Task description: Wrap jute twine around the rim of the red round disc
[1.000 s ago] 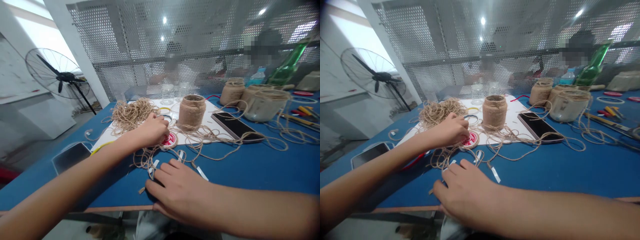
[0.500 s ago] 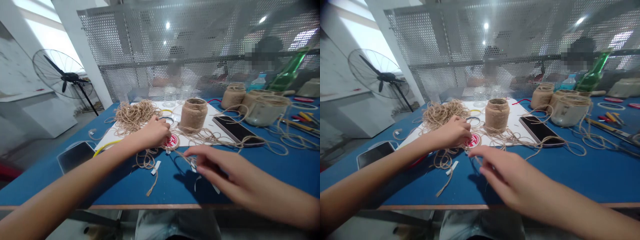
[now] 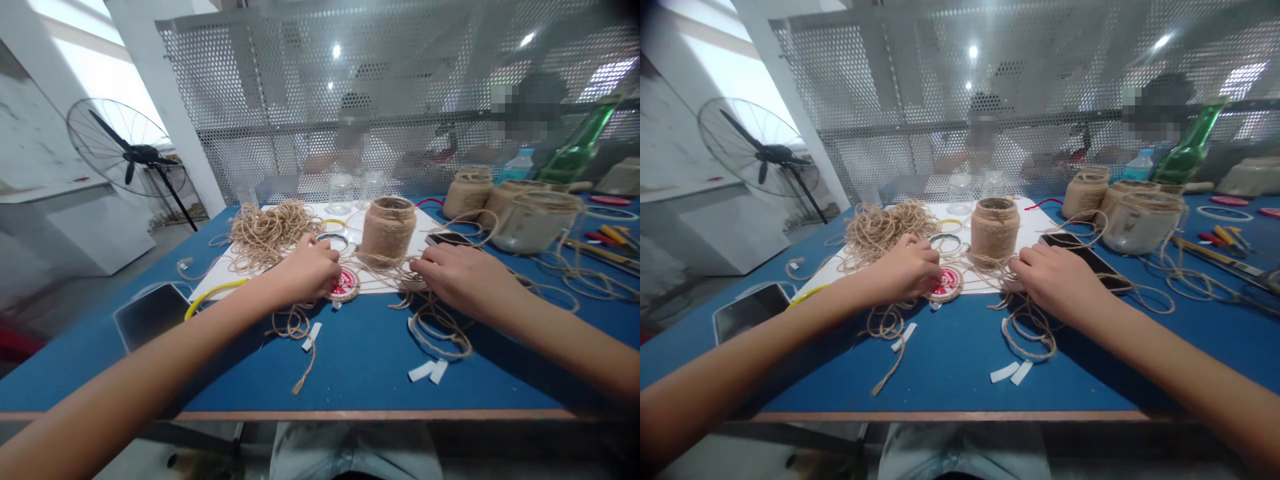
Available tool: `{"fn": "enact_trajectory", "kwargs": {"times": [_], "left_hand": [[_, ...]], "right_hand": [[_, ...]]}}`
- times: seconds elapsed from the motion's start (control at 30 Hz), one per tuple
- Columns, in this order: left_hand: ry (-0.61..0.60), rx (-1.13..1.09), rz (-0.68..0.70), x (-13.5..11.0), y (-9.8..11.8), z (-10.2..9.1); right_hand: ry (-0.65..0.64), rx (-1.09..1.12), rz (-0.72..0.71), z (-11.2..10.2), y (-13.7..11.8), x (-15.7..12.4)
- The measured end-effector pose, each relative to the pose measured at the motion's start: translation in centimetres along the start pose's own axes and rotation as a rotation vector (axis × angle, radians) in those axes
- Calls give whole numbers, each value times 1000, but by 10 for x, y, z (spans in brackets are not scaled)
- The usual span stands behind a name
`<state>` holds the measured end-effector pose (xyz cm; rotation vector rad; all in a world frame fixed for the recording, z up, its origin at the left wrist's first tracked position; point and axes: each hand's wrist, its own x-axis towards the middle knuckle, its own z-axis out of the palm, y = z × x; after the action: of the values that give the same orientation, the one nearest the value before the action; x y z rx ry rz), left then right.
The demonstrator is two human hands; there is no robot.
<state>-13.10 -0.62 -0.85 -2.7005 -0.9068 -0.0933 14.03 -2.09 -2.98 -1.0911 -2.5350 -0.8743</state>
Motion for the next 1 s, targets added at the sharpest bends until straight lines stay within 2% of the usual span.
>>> {"fn": "enact_trajectory", "kwargs": {"times": [0.1,0.27,0.67,0.9,1.0], "left_hand": [[13,34,-8,-1,1,2],[34,66,-20,0,0,5],[17,73,-77,4,3,6],[-9,36,-142,8,4,6],[-31,5,-204,9,5,6]], "right_hand": [[-39,-122,-44,1,-8,10],[-37,-188,25,6,-6,20],[-67,-184,87,19,-1,24],[35,-290,147,4,-11,26],[51,-238,138,-6,-24,25]]}}
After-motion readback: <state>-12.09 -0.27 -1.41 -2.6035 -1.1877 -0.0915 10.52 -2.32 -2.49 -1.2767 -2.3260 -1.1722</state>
